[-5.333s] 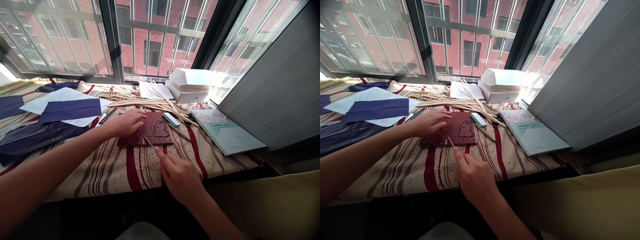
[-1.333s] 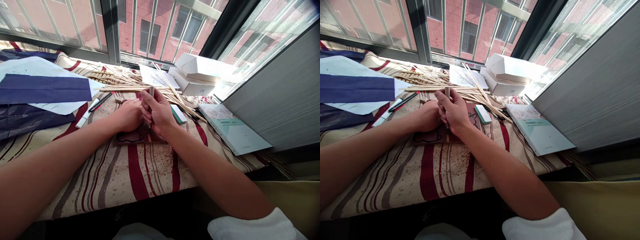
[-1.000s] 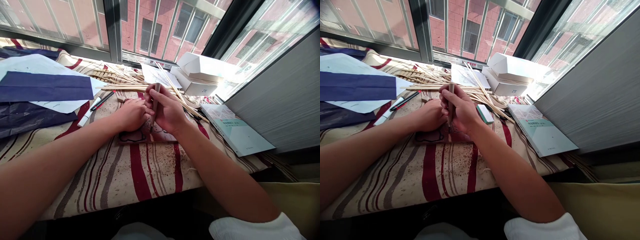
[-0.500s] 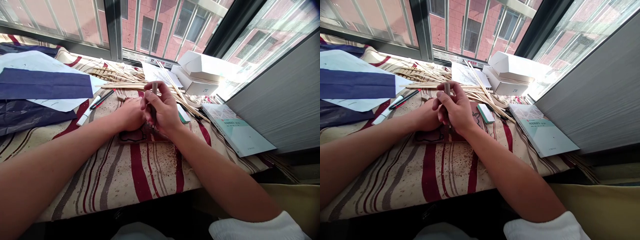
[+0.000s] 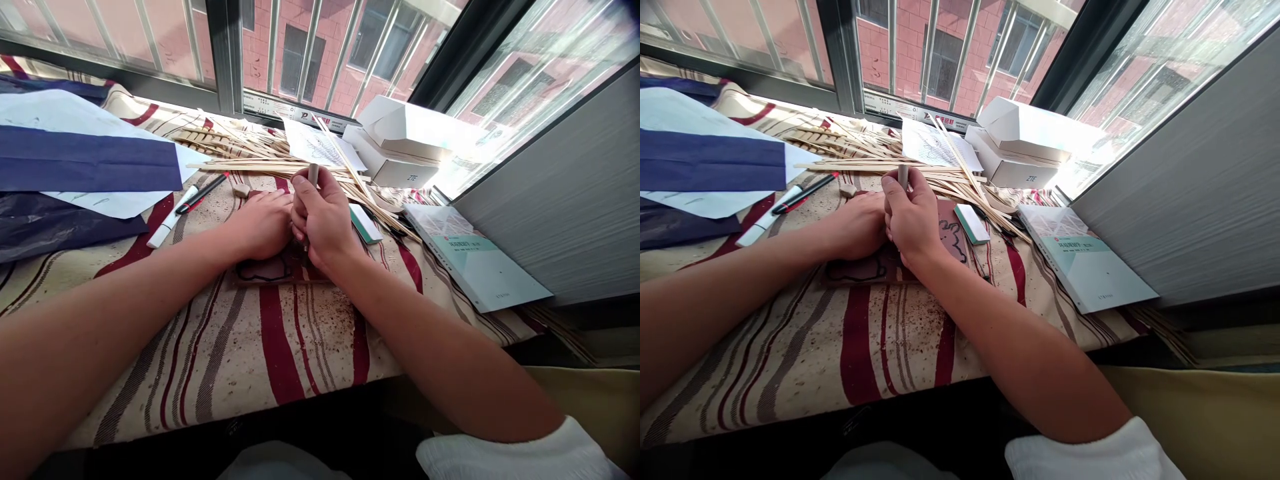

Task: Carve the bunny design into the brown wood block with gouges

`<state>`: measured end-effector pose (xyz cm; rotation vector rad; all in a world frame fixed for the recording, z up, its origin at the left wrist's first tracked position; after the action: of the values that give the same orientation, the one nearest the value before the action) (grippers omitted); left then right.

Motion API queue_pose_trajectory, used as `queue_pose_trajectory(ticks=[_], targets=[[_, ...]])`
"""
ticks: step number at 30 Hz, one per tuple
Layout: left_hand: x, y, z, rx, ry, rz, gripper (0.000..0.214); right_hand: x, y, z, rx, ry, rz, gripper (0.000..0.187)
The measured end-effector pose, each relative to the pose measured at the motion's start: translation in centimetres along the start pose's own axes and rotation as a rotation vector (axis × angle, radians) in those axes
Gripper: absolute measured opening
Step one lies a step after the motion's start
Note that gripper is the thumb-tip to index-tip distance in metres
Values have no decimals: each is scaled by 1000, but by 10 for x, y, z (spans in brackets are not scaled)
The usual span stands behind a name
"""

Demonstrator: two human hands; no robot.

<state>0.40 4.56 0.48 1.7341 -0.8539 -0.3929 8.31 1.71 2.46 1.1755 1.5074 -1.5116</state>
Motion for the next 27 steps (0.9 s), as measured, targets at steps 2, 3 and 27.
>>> queue_pose_trajectory(ticks=[2, 3, 27], targets=[[0, -1, 0, -50, 27, -12, 41, 1, 1, -1, 33, -2, 8, 21], [0, -2, 1, -73, 40, -16, 44, 1, 1, -1, 52, -5, 7, 21], [0, -1, 3, -76, 124, -35, 54, 1, 9, -4, 124, 56, 23, 23]])
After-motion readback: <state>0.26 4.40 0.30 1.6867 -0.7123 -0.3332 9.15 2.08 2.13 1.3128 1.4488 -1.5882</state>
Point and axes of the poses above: each hand's wrist, its own z-axis away from the middle knuckle, its own y-axis out of the back of the hand, x = y × z, the point moved 6 cm from there along -z, towards the middle knuckle, and after that the axes turned 8 degrees about x, right-handed, at the moved point
